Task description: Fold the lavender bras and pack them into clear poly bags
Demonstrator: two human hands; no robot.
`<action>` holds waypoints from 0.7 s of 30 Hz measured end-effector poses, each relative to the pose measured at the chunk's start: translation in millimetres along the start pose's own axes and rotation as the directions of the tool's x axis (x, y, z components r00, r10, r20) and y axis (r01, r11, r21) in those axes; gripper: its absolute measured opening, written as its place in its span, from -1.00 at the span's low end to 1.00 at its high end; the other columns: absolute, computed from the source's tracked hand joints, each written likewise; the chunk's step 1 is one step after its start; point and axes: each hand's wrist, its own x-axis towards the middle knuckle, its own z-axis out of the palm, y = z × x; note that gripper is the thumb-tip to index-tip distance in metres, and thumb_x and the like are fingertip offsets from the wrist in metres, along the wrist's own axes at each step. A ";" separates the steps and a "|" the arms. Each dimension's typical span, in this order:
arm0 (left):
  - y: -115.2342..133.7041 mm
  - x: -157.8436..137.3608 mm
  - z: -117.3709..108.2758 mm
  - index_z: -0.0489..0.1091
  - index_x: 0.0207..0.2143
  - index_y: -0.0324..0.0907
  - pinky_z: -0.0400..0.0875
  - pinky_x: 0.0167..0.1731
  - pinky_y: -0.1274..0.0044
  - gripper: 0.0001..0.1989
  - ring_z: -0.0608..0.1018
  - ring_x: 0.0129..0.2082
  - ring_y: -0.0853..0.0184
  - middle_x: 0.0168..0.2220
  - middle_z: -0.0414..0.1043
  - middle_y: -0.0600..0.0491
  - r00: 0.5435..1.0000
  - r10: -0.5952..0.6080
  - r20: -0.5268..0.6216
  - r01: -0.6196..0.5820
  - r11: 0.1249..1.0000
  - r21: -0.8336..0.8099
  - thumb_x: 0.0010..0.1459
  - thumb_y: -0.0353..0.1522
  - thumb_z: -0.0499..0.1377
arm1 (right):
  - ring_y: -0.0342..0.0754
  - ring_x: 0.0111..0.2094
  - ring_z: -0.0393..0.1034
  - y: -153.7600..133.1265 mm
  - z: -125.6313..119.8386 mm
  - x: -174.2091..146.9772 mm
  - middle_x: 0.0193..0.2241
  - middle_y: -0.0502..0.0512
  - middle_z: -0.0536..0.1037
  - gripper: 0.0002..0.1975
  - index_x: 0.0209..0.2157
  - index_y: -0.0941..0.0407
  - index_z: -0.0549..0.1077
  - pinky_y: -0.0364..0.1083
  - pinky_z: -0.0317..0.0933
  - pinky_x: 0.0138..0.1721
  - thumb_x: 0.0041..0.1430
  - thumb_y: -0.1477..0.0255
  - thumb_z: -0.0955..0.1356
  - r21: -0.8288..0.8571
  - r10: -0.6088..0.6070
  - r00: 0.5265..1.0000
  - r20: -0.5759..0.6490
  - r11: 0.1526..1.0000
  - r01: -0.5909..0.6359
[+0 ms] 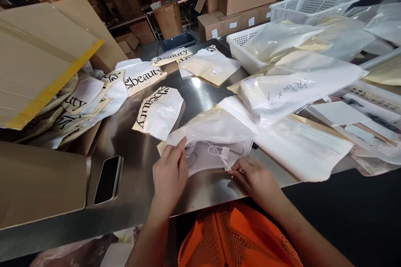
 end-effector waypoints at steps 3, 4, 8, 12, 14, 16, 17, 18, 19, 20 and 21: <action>5.2 0.7 1.3 0.41 0.08 -0.21 0.35 -0.39 0.58 -0.65 0.52 -0.38 0.37 -0.36 0.45 0.02 0.997 0.029 0.073 -0.028 0.999 -0.023 0.30 -0.44 0.00 | -0.11 -0.48 0.34 -14.0 -19.6 9.7 -0.47 -0.02 0.42 -0.72 -0.34 0.07 0.26 -0.11 0.22 -0.42 0.34 0.17 0.21 0.471 0.121 0.976 0.179 0.861 -0.193; 7.9 -0.1 2.2 0.40 0.09 -0.22 0.35 -0.40 0.58 -0.64 0.52 -0.38 0.36 -0.36 0.45 0.02 0.994 0.045 0.098 -0.042 0.999 -0.031 0.31 -0.45 -0.01 | -0.13 -0.52 0.32 -17.3 -19.8 16.3 -0.49 -0.05 0.38 -0.70 -0.35 0.06 0.22 -0.12 0.22 -0.46 0.31 0.12 0.22 0.609 0.158 0.966 0.206 0.752 -0.253; 17.8 -9.2 6.3 0.39 0.10 -0.24 0.33 -0.46 0.58 -0.63 0.51 -0.40 0.36 -0.36 0.44 0.02 0.980 0.111 0.163 -0.106 0.994 -0.036 0.31 -0.45 -0.03 | -0.13 -0.57 0.36 -19.5 8.6 47.5 -0.49 -0.07 0.39 -0.73 -0.32 0.06 0.15 -0.13 0.26 -0.55 0.15 0.20 0.29 0.835 0.351 0.900 0.258 0.387 -0.391; 18.4 -22.1 6.8 0.36 0.12 -0.22 0.31 -0.52 0.58 -0.63 0.50 -0.46 0.36 -0.37 0.46 0.01 0.980 0.069 0.184 -0.072 0.997 0.008 0.33 -0.42 -0.03 | -0.07 -0.55 0.38 -10.4 47.0 55.4 -0.54 -0.02 0.41 -0.86 -0.31 0.06 0.19 -0.07 0.32 -0.47 0.21 0.29 0.23 0.637 0.362 0.931 -0.041 0.728 -0.255; 14.6 -25.9 5.5 0.35 0.14 -0.20 0.35 -0.46 0.59 -0.62 0.52 -0.43 0.36 -0.35 0.49 0.01 0.986 -0.002 0.167 0.003 1.000 -0.004 0.34 -0.39 -0.04 | -0.01 -0.42 0.42 -4.3 57.6 49.6 -0.47 0.09 0.44 -0.84 -0.37 0.07 0.23 -0.03 0.34 -0.35 0.27 0.30 0.19 0.406 0.187 0.949 -0.253 0.911 -0.071; 9.6 -26.9 4.0 0.32 0.17 -0.19 0.39 -0.39 0.58 -0.61 0.54 -0.39 0.36 -0.30 0.52 0.00 0.988 -0.076 0.138 0.082 0.996 -0.035 0.36 -0.38 -0.05 | 0.03 -0.26 0.43 2.2 62.0 43.4 -0.34 0.18 0.49 -0.81 -0.40 0.08 0.29 -0.03 0.34 -0.26 0.28 0.36 0.18 0.240 0.016 0.961 -0.277 0.969 0.053; 7.3 -26.6 3.5 0.31 0.18 -0.18 0.39 -0.37 0.58 -0.61 0.55 -0.37 0.36 -0.28 0.53 0.00 0.987 -0.105 0.124 0.112 0.993 -0.049 0.36 -0.38 -0.05 | 0.04 -0.22 0.43 5.4 62.7 41.5 -0.29 0.20 0.50 -0.81 -0.38 0.09 0.34 -0.04 0.33 -0.26 0.28 0.40 0.18 0.175 -0.037 0.972 -0.233 0.981 0.079; 5.5 -25.9 3.2 0.31 0.18 -0.18 0.39 -0.36 0.58 -0.61 0.55 -0.36 0.36 -0.26 0.54 0.00 0.986 -0.122 0.113 0.130 0.990 -0.060 0.36 -0.38 -0.05 | 0.04 -0.23 0.43 8.3 62.8 40.8 -0.25 0.22 0.50 -0.80 -0.35 0.11 0.38 -0.06 0.33 -0.28 0.28 0.44 0.17 0.099 -0.061 0.982 -0.179 0.992 0.079; 4.4 -25.2 3.2 0.32 0.17 -0.18 0.39 -0.36 0.59 -0.62 0.55 -0.36 0.36 -0.26 0.55 0.00 0.987 -0.125 0.104 0.133 0.989 -0.070 0.37 -0.38 -0.05 | 0.03 -0.26 0.43 10.8 62.5 41.4 -0.22 0.24 0.50 -0.78 -0.30 0.13 0.42 -0.06 0.32 -0.33 0.28 0.49 0.17 -0.009 -0.064 0.989 -0.132 0.998 0.063; 4.0 -24.6 3.5 0.33 0.17 -0.19 0.38 -0.38 0.59 -0.62 0.55 -0.37 0.37 -0.28 0.55 0.00 0.988 -0.116 0.099 0.123 0.990 -0.073 0.36 -0.38 -0.04 | 0.03 -0.31 0.43 12.7 62.0 43.3 -0.19 0.27 0.50 -0.75 -0.26 0.15 0.45 -0.06 0.31 -0.37 0.26 0.52 0.16 -0.120 -0.047 0.994 -0.098 0.992 0.036; 4.5 -24.6 3.8 0.34 0.16 -0.19 0.37 -0.40 0.59 -0.62 0.55 -0.40 0.37 -0.32 0.54 0.01 0.990 -0.093 0.103 0.100 0.993 -0.065 0.36 -0.37 -0.04 | 0.04 -0.35 0.43 14.0 61.4 46.2 -0.18 0.30 0.50 -0.72 -0.22 0.17 0.47 -0.04 0.31 -0.40 0.24 0.56 0.16 -0.207 -0.021 0.997 -0.079 0.978 0.004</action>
